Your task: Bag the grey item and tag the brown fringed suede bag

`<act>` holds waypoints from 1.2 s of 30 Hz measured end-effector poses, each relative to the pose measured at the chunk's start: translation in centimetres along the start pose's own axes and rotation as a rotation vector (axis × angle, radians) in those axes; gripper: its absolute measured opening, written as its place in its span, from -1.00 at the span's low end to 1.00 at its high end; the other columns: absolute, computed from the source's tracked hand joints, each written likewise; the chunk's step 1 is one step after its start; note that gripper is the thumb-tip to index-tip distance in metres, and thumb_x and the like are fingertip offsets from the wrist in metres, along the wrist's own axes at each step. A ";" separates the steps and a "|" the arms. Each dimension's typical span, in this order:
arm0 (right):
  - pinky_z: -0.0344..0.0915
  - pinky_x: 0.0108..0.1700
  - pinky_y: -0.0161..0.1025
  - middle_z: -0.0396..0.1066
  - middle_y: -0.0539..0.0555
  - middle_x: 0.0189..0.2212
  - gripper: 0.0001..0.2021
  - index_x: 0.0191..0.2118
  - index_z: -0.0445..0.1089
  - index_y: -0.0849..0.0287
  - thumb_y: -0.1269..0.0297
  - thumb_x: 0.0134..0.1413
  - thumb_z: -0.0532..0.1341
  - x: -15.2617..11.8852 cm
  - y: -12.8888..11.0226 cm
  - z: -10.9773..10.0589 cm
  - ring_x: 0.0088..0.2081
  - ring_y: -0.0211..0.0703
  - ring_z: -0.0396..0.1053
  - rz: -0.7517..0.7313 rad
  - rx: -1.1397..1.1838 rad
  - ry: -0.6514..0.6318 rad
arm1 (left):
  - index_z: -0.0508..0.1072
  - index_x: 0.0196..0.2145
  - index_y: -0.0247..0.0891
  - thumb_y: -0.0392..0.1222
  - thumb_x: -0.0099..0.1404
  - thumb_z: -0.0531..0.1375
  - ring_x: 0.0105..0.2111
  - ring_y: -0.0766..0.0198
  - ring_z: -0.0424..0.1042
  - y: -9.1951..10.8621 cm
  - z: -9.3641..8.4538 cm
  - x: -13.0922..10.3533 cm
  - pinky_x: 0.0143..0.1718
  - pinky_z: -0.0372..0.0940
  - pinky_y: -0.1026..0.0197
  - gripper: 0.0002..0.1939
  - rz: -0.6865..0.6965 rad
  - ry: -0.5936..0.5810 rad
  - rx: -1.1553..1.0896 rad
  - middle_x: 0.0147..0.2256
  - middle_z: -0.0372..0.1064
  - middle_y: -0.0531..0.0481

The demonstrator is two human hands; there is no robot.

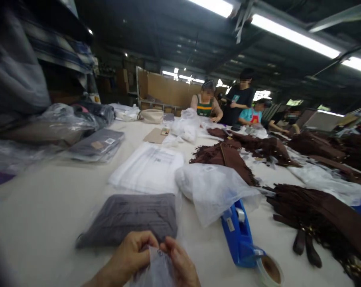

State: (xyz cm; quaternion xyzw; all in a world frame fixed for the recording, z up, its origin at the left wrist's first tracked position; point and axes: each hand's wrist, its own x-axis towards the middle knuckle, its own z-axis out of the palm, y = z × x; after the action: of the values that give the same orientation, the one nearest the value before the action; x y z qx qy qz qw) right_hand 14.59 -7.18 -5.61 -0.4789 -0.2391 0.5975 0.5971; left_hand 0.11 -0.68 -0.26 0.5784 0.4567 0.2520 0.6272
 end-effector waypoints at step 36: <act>0.42 -0.08 -0.08 0.53 0.14 -0.29 -0.70 -0.23 0.51 0.13 0.10 -0.10 0.35 -4.4 3.1 -2.6 -0.23 -0.02 0.49 0.004 -0.273 0.078 | 0.46 -0.43 -0.22 -0.29 0.15 0.12 -0.25 0.17 0.39 -5.6 -2.0 -2.0 -0.09 0.13 0.11 -0.89 0.284 -0.300 0.318 -0.37 0.47 -0.02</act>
State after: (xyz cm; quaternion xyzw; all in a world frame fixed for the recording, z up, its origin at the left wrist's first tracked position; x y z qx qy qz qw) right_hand 14.57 -12.61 -8.14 -0.5788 -0.2938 0.5417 0.5341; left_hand -3.76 -2.54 -4.88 0.7589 0.3069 0.1739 0.5474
